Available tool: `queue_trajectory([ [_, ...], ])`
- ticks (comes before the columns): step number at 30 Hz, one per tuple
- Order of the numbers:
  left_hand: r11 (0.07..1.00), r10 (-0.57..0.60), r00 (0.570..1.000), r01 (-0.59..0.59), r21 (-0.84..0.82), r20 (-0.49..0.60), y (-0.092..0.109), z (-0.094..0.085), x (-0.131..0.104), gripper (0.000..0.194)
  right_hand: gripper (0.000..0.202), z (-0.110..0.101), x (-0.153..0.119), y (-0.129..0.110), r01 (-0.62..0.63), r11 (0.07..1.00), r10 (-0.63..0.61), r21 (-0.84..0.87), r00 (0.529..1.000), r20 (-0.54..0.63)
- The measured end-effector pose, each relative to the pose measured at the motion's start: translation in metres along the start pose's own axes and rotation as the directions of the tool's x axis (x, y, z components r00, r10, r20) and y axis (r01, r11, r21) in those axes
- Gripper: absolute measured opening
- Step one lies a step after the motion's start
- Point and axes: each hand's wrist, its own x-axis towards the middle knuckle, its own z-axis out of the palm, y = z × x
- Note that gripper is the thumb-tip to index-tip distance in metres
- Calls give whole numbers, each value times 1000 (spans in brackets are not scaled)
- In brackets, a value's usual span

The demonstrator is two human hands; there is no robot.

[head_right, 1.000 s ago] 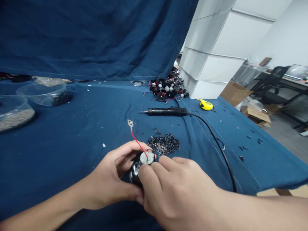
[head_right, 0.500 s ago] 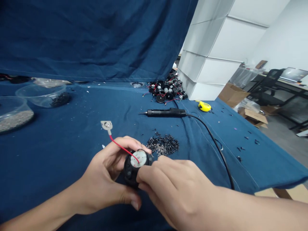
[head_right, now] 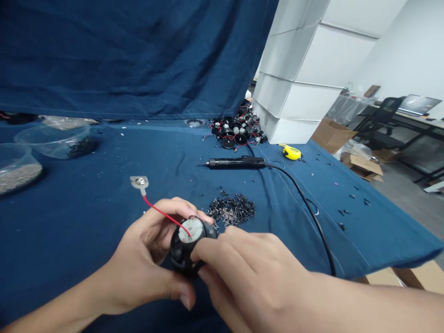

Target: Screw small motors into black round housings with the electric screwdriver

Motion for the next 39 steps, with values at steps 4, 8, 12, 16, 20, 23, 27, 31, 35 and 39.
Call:
queue_trajectory([
  [4, 993, -76, 997, 77, -91, 11, 0, 0, 1, 76, 17, 3, -2, -3, -79, 996, 81, 37, 995, -65],
  [8, 991, -85, 996, 84, -100, -3, -2, -1, 1, 77, 16, 8, -1, -5, -126, 990, 135, 63, 980, -149],
  [12, 995, -66, 997, 64, -71, -27, -4, -2, -1, 79, 13, 9, 0, -6, -100, 995, 100, 6, 983, -153],
  [16, 996, -89, 996, 89, -27, -23, -5, -2, -1, 79, 15, 4, 2, -6, -54, 998, 49, -43, 993, -103],
  [20, 997, -72, 997, 73, 31, -4, -5, -1, 0, 75, 19, -1, 4, -4, -89, 996, 88, 12, 996, 26],
  [23, 997, -55, 998, 54, 49, 12, -4, -1, 2, 74, 18, -3, 7, -3, -91, 994, 87, 64, 994, 68],
  [27, 996, -68, 997, 67, 52, 23, -4, -2, 2, 75, 15, -5, 9, -2, -100, 995, 99, 4, 987, 127],
  [31, 997, -67, 997, 65, 42, 41, -4, -2, 2, 75, 14, -6, 9, -2, -87, 995, 94, -51, 983, 157],
  [35, 997, -59, 998, 58, 41, 23, -2, 0, 2, 74, 13, -4, 8, -5, -101, 993, 110, -64, 982, 153],
  [39, 999, -41, 999, 40, 34, 22, -1, 2, 0, 73, 18, -4, 8, -8, -111, 991, 119, -75, 987, 113],
])
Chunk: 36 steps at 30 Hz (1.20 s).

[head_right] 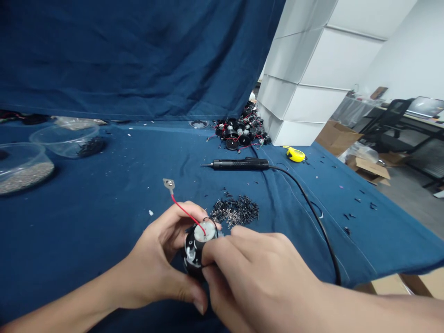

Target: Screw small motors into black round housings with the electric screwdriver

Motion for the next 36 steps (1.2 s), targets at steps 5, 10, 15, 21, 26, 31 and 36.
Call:
queue_trajectory([
  [5, 1000, 0, 1000, 0, -26, -4, -1, 3, -3, 75, 28, -2, -2, 1, 98, 994, -103, -49, 990, -93],
  [10, 982, 159, 987, -159, 105, 12, 2, 4, -4, 76, 29, 4, -10, -3, 26, 998, -39, -63, 979, -199],
  [15, 939, 254, 967, -253, 232, 27, 3, 3, -6, 81, 25, 11, -14, -5, 22, 997, -39, -80, 974, -225],
  [21, 953, 236, 972, -235, 193, 14, 1, 4, -5, 80, 15, 11, -10, -5, 5, 999, -15, -49, 977, -214],
  [26, 964, 208, 978, -206, 168, 5, 3, 5, -5, 80, 13, 7, -13, -7, 24, 1000, -24, -3, 973, -228],
  [31, 962, 220, 976, -215, 169, -7, 5, 4, -5, 79, 10, 8, -11, -8, 10, 999, 0, 44, 975, -220],
  [36, 969, 206, 978, -202, 141, -16, 4, 4, -6, 76, 15, 13, -9, -12, -17, 1000, 21, 14, 952, -304],
])
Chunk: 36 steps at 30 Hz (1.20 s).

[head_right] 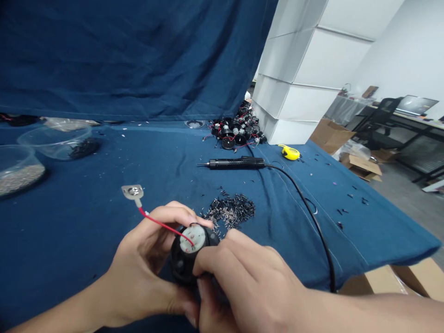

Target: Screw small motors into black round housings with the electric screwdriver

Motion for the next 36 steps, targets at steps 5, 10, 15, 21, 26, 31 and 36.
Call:
queue_trajectory([
  [5, 997, 51, 998, -49, 60, -38, 1, -1, -2, 73, 15, -2, 2, 1, 19, 999, -20, 41, 999, 34],
  [10, 922, 235, 972, -218, 321, -14, 3, -5, -1, 74, 22, -10, 6, 4, 133, 990, -130, -44, 989, 70],
  [15, 868, 302, 953, -280, 410, 12, 3, -6, 0, 74, 33, -13, 6, 3, 197, 970, -192, -140, 980, 47],
  [21, 877, 288, 958, -262, 402, -6, 1, -5, 1, 68, 33, -7, 5, 5, 191, 977, -184, -90, 979, 83],
  [26, 902, 271, 962, -239, 359, -40, -2, -4, -1, 72, 28, -8, 5, 10, 170, 985, -166, -13, 976, 139],
  [31, 919, 229, 969, -183, 349, -95, -1, -3, -2, 75, 25, -11, 4, 14, 184, 983, -186, 27, 974, 126],
  [36, 932, 198, 974, -152, 330, -111, 1, -2, -2, 77, 20, -9, 4, 15, 150, 980, -161, 132, 984, 77],
])
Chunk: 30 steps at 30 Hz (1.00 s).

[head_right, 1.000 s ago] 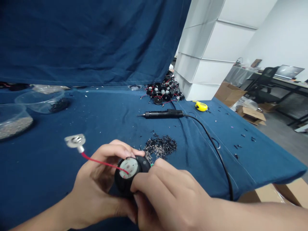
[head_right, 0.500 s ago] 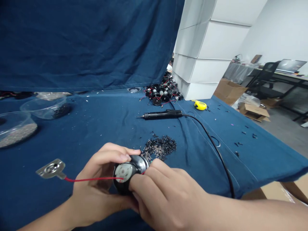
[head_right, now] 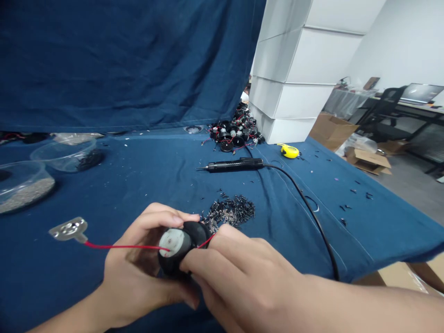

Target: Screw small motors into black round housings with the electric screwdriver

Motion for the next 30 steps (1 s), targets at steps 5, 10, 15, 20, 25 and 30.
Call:
queue_trajectory([
  [5, 963, -146, 989, 140, -232, -9, 0, 4, 2, 78, 22, 1, 0, -3, -78, 996, 82, 50, 994, -69],
  [10, 879, -299, 954, 283, -385, 19, -4, 5, 1, 84, 24, -1, 0, -4, -79, 997, 80, 14, 993, -86],
  [15, 820, -367, 927, 362, -442, 79, -5, 5, 0, 89, 25, 1, 1, -4, -77, 997, 76, -9, 993, -86],
  [20, 859, -306, 951, 298, -416, 50, -2, 5, 1, 84, 21, 7, -2, -6, -150, 988, 155, 38, 972, -178],
  [25, 889, -205, 978, 203, -411, 39, -2, 5, 0, 79, 23, 10, -6, -4, -149, 983, 171, 111, 960, -220],
  [30, 855, -306, 948, 313, -413, 85, -1, 3, -1, 82, 23, 5, -4, 0, -6, 998, -2, -66, 993, -121],
])
